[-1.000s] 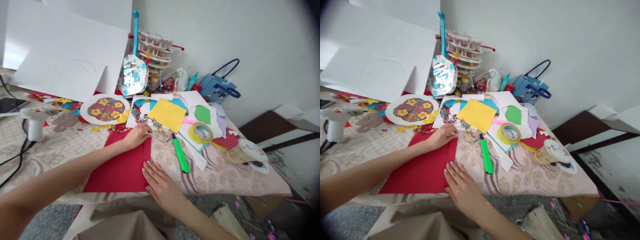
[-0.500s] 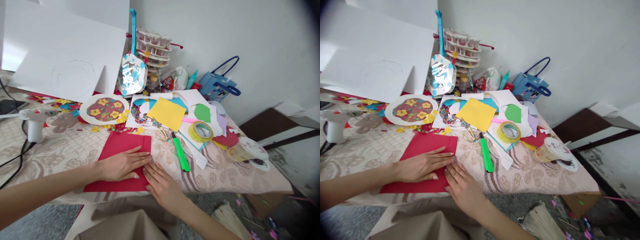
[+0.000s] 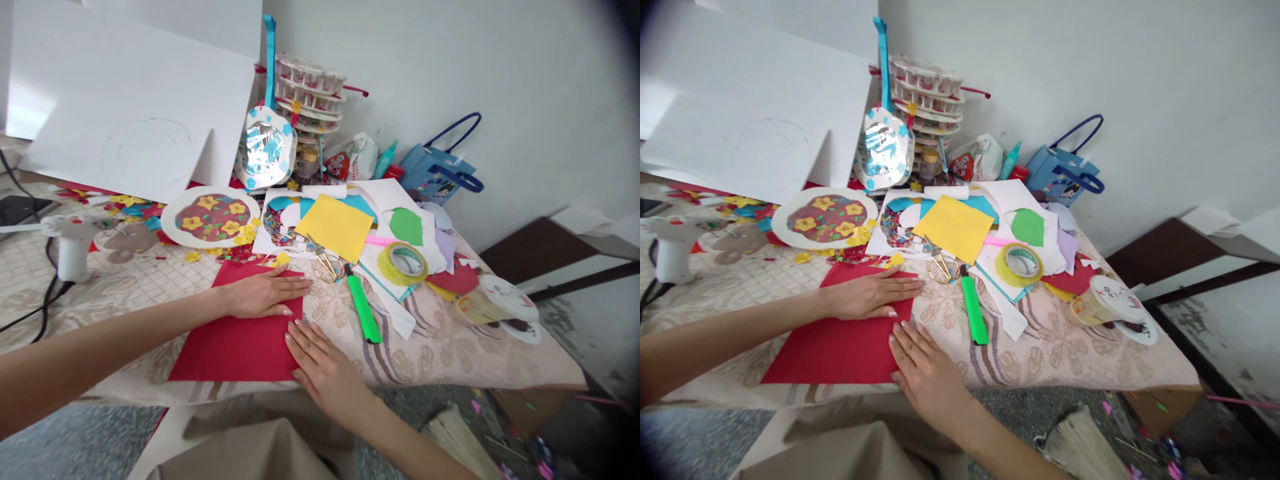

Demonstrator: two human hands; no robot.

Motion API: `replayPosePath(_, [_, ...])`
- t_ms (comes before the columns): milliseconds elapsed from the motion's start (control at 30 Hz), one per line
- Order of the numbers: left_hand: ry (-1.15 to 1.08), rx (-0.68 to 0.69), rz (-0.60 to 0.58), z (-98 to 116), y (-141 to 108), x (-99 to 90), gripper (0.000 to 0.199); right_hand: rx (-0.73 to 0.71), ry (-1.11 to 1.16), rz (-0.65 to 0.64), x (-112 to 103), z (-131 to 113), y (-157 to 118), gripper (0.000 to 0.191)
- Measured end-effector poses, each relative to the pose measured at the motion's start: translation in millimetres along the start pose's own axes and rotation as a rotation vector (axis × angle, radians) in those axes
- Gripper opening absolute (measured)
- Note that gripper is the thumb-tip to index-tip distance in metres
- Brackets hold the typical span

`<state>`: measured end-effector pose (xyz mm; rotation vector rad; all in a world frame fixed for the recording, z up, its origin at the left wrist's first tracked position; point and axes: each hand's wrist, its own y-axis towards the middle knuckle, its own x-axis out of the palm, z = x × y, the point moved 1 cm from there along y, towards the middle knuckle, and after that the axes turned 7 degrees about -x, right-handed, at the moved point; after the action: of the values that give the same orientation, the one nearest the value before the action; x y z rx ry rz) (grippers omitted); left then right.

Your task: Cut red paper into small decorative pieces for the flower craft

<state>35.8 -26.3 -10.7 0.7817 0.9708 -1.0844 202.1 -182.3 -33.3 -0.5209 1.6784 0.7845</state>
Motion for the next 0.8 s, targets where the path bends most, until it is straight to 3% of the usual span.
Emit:
replayPosePath(233, [0.198,0.000,0.085,-12.4,20.4,3.8,0.054,0.004,0.004,0.022,1.0,-0.3,-0.6,0.047])
replayPosePath(367, [0.366,-0.102,0.185,-16.7,26.7,7.2,0.056,0.005,-0.003,0.001,0.6,-0.5,-0.7,0.047])
replayPosePath(500, [0.405,-0.208,0.238,-7.7,14.9,2.0,0.047,0.010,0.007,-0.006,-0.9,-0.2,-0.4,0.047])
replayPosePath(700, [0.236,-0.126,0.065,34.0,-19.2,15.3,0.046,-0.007,0.011,0.053,-0.5,-0.5,-2.3,0.043])
replayPosePath(800, [0.220,-0.127,0.058,35.2,-19.1,22.2,0.049,-0.048,0.039,0.122,-2.4,-1.9,-6.8,0.037])
